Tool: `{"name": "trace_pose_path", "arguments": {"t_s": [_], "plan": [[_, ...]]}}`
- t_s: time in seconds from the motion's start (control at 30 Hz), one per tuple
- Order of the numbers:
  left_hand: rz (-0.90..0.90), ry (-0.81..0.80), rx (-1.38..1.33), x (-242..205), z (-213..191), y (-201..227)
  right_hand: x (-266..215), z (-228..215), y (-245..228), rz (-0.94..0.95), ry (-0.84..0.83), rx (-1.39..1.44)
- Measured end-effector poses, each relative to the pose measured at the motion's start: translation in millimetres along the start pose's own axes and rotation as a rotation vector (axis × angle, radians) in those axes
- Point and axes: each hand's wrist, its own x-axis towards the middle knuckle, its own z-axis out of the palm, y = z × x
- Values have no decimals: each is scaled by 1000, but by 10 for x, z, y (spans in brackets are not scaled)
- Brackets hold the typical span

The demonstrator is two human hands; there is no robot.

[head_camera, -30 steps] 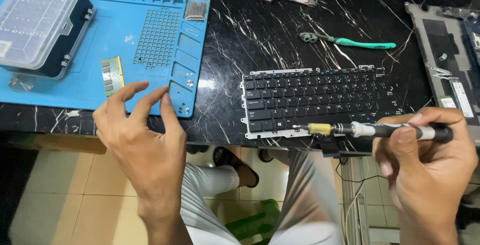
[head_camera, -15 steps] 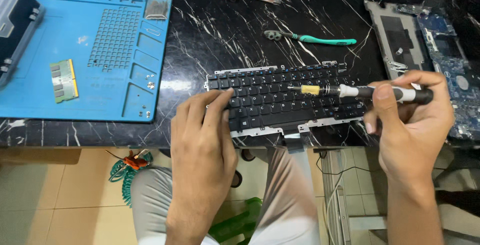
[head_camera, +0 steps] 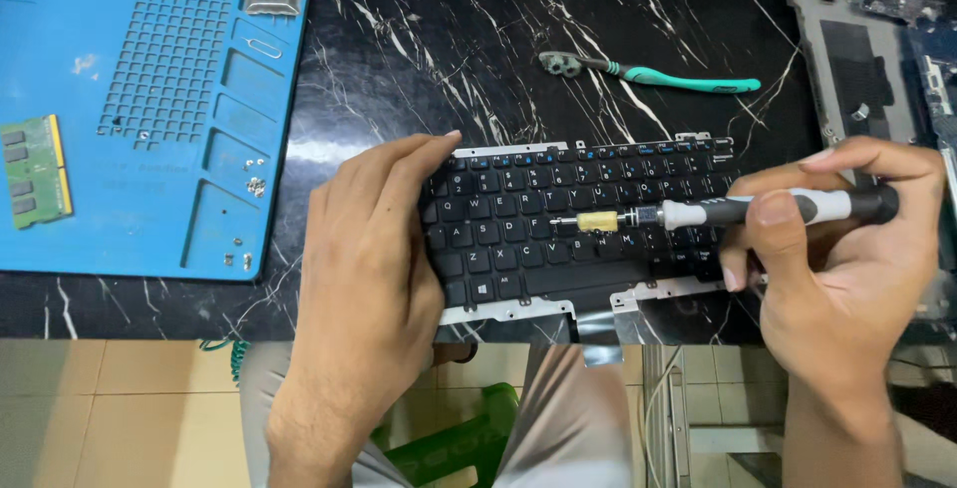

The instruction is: The person cleans a detached laptop keyboard using a compressed air blower to remove dust from the keys and internal components. They then use a small brush to sweep debris from the surface of the keys.

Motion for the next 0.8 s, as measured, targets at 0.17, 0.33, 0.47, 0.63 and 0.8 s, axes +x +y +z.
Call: {"name": "trace_pose_path", "arguments": {"t_s": [0.17, 0.33, 0.47, 0.63, 0.8], "plan": [[-99, -16, -87, 54, -8, -80, 72, 110, 39, 11, 27, -21], [-136, -28, -169, 84, -64, -128, 80, 230, 67, 64, 59, -23], [-155, -36, -178, 82, -72, -145, 64, 262, 86, -10, -47, -102], [-155, -36, -171, 90, -61, -162, -8, 47, 8, 50, -205, -646], [-182, -42, -150, 93, -32, -185, 128, 132, 63, 210, -167, -392]]}}
